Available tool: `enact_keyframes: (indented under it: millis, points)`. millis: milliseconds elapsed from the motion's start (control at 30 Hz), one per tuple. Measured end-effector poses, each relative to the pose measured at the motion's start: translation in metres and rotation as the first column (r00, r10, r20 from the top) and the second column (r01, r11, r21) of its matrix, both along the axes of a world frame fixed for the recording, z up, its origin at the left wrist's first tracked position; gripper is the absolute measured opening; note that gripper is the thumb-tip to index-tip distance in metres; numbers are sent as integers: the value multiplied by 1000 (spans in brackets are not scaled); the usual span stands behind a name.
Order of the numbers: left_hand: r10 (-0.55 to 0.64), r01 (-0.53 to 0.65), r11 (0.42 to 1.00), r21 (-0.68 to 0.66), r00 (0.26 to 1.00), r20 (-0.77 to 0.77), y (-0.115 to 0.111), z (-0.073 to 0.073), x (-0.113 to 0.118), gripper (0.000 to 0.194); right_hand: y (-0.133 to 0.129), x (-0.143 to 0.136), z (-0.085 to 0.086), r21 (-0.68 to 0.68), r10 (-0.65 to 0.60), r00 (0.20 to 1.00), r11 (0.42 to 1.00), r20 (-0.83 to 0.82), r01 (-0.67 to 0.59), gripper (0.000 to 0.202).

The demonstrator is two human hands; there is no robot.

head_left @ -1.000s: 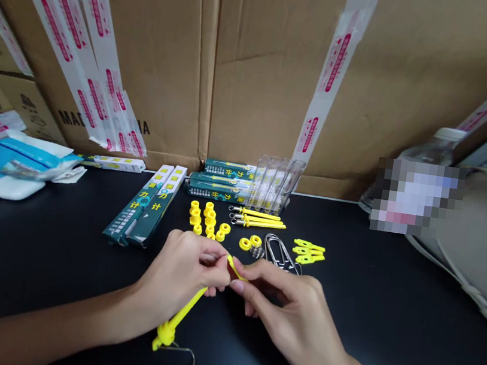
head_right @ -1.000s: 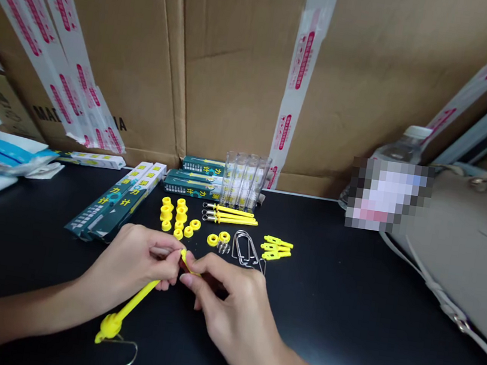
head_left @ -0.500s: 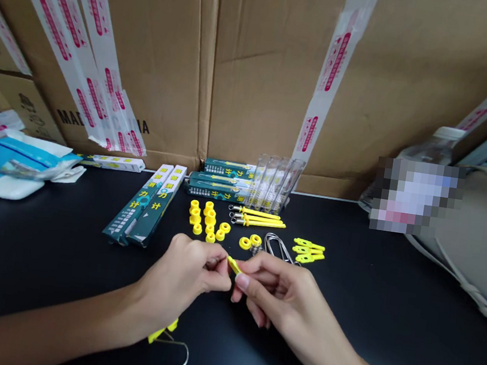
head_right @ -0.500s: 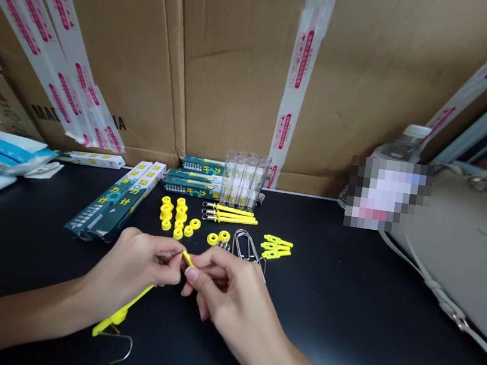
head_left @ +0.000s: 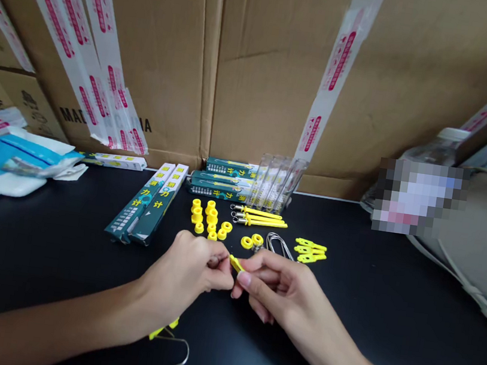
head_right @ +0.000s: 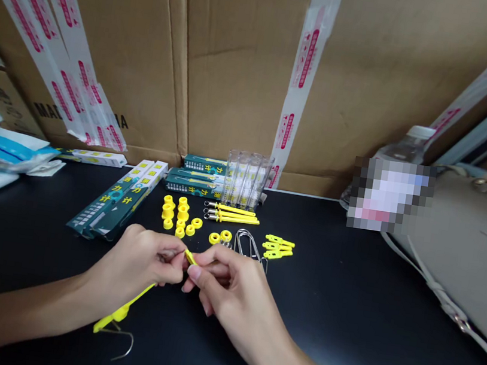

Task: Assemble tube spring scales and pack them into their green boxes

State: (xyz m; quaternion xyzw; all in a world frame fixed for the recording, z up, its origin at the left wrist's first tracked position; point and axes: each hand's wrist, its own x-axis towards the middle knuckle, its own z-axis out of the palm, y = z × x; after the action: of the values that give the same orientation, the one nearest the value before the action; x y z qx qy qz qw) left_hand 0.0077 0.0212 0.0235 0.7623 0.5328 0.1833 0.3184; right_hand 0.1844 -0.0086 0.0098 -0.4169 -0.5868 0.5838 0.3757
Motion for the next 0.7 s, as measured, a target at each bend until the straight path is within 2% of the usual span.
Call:
enact_keyframes:
  millis: [100, 200, 333, 500, 633, 667, 700]
  points:
    - [0, 3, 998, -68, 999, 38, -1, 3, 0, 14, -1, 1, -3, 74, -11, 997, 997, 78, 5, 28]
    - [19, -9, 993, -115, 997, 80, -1, 3, 0, 12, -3, 2, -7, 256, -80, 964, 967, 254, 13, 22]
    - [59, -29, 986, -163, 982, 180, -1, -2, -1, 14, -4, 3, -13, 515, -185, 906, 856, 381, -41, 19]
    - [64, -25, 985, -169, 972, 227, -1, -8, 0, 15, -3, 8, -17, 654, -223, 881, 747, 418, -121, 23]
    - [55, -14, 988, -156, 963, 265, -2, -12, 0, 15, -3, 12, -20, 795, -306, 826, 552, 474, -252, 29]
    - [56, -15, 988, -151, 961, 272, -2, -13, 0, 15, -3, 12, -20, 812, -321, 814, 511, 484, -281, 31]
    - [58, -17, 989, -147, 959, 278, -2, -14, 0, 16, -4, 11, -19, 814, -325, 808, 500, 492, -294, 31]
